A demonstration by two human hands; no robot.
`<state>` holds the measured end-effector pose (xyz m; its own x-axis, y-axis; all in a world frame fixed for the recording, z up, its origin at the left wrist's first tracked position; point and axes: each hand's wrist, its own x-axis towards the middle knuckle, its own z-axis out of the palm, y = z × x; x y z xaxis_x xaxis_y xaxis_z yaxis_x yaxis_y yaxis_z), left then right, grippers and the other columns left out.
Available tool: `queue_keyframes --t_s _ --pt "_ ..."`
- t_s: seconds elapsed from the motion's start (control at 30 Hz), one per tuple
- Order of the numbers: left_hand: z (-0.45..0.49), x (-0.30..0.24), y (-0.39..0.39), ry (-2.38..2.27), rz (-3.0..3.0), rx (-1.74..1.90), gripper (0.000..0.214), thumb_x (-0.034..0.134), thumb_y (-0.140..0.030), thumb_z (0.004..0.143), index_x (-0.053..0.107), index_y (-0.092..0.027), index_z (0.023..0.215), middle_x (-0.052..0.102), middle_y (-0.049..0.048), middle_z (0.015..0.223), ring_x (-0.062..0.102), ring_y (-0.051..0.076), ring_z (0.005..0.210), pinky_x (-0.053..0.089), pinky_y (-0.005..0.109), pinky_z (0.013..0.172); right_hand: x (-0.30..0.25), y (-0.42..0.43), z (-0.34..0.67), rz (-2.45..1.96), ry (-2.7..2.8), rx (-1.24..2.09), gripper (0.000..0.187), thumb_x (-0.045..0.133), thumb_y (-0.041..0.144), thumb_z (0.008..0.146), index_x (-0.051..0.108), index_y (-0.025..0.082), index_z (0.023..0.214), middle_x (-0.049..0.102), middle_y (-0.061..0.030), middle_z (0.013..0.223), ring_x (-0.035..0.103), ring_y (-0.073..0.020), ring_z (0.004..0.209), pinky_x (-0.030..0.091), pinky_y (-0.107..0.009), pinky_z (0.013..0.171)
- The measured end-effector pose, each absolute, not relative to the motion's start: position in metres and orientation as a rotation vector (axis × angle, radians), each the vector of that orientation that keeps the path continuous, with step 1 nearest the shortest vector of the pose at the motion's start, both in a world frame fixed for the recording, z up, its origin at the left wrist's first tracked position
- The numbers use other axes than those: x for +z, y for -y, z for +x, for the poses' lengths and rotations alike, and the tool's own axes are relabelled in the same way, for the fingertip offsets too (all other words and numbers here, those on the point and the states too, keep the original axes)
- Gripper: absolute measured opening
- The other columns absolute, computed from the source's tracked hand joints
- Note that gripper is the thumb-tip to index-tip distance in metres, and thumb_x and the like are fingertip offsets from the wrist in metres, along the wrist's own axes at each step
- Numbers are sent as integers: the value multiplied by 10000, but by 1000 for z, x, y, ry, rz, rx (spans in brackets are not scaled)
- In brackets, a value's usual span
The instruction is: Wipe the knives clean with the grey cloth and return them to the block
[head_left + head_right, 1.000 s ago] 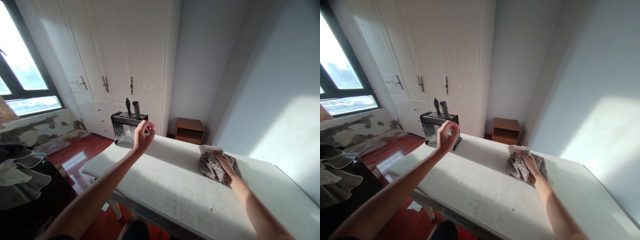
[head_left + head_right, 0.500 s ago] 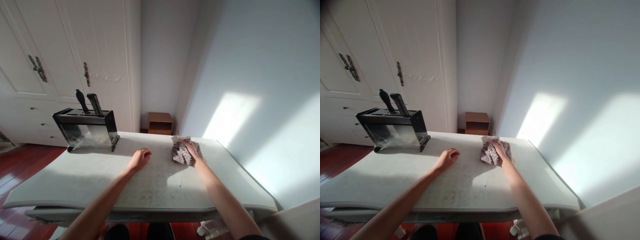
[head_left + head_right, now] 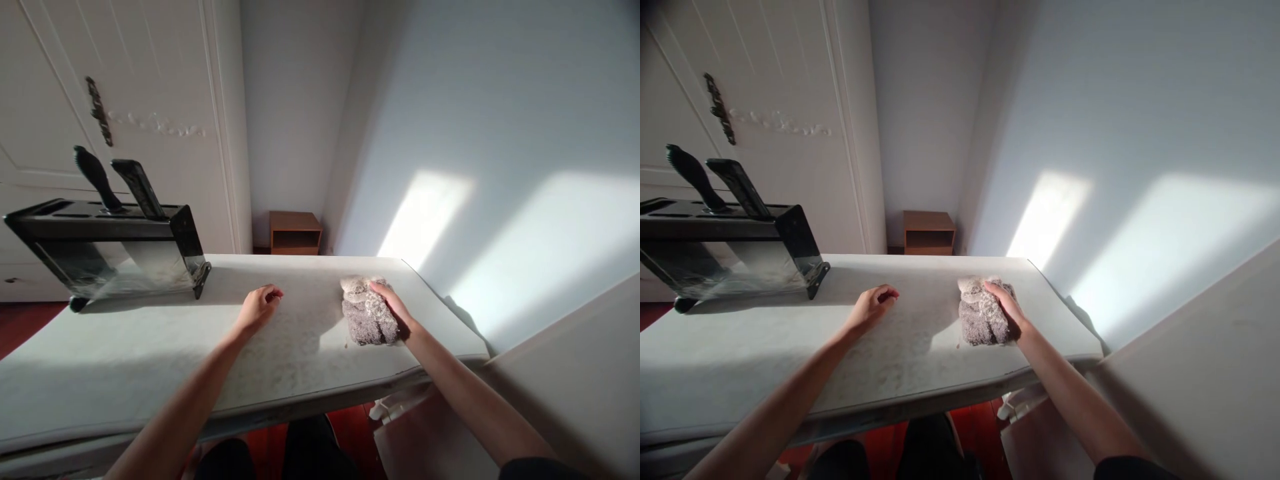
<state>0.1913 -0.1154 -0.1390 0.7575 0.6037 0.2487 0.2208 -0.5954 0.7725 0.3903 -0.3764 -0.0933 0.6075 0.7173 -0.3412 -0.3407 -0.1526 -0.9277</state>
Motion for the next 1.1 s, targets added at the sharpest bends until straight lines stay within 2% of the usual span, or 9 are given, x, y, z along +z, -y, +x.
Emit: queue_keyframes --t_s 0.1,0.2,0.3,0.47,0.53,0.63,0.77,0.93,1.1 --pt "191 -138 115 -621 2210 624 220 483 -280 731 678 -204 800 723 28 790 657 203 761 466 287 707 -86 394 398 -1505 356 890 421 551 561 842 653 175 977 756 -111 817 735 -274 772 591 -421 738" --pt "192 -137 114 -621 2219 618 225 484 -292 732 680 -208 802 724 25 788 660 208 767 466 287 706 -76 406 410 -1615 356 693 280 647 383 805 624 164 978 747 -93 792 718 -247 737 580 -369 714" --pt "192 -137 114 -625 2216 621 223 485 -299 720 681 -217 790 725 15 775 664 206 760 466 280 701 -67 413 429 -1652 366 541 279 668 235 764 584 147 1015 737 -73 808 708 -213 762 559 -307 712" --pt "192 -137 114 -626 2209 626 224 485 -309 712 678 -222 786 725 10 776 664 205 760 468 276 702 -57 422 460 -1813 359 56 392 655 137 707 547 161 1083 681 -163 1176 658 -268 1096 542 -347 920" --pt "193 -137 113 -629 2211 621 226 485 -310 715 678 -219 791 723 12 775 664 206 760 468 278 700 -53 425 456 -1903 461 -84 407 629 158 751 543 179 1148 607 -162 1323 570 -288 1242 483 -413 1031" --pt "193 -137 113 -635 2207 613 229 486 -315 722 678 -216 797 721 15 778 663 208 763 468 279 707 -50 426 427 -2086 820 -121 462 608 304 852 535 186 1293 524 -141 1440 492 -320 1323 390 -498 1111" --pt "193 -136 113 -651 2204 600 232 484 -323 726 675 -214 800 720 18 782 660 209 763 467 280 711 -61 420 386 -2263 1503 -41 517 582 375 884 525 242 1380 439 -88 1524 380 -315 1411 300 -505 1176" --pt "191 -139 112 -621 2197 605 239 476 -320 733 673 -212 815 726 16 814 667 205 786 467 273 715 -89 424 389 -2403 1745 -100 534 515 388 927 503 180 1418 474 -138 1489 404 -323 1400 283 -525 1184" --pt "191 -141 111 -620 2216 607 242 476 -329 738 672 -210 814 725 18 809 663 204 779 471 277 726 -104 455 417 -2454 1717 -182 576 450 397 960 394 177 1489 402 -122 1534 364 -314 1425 285 -546 1184"
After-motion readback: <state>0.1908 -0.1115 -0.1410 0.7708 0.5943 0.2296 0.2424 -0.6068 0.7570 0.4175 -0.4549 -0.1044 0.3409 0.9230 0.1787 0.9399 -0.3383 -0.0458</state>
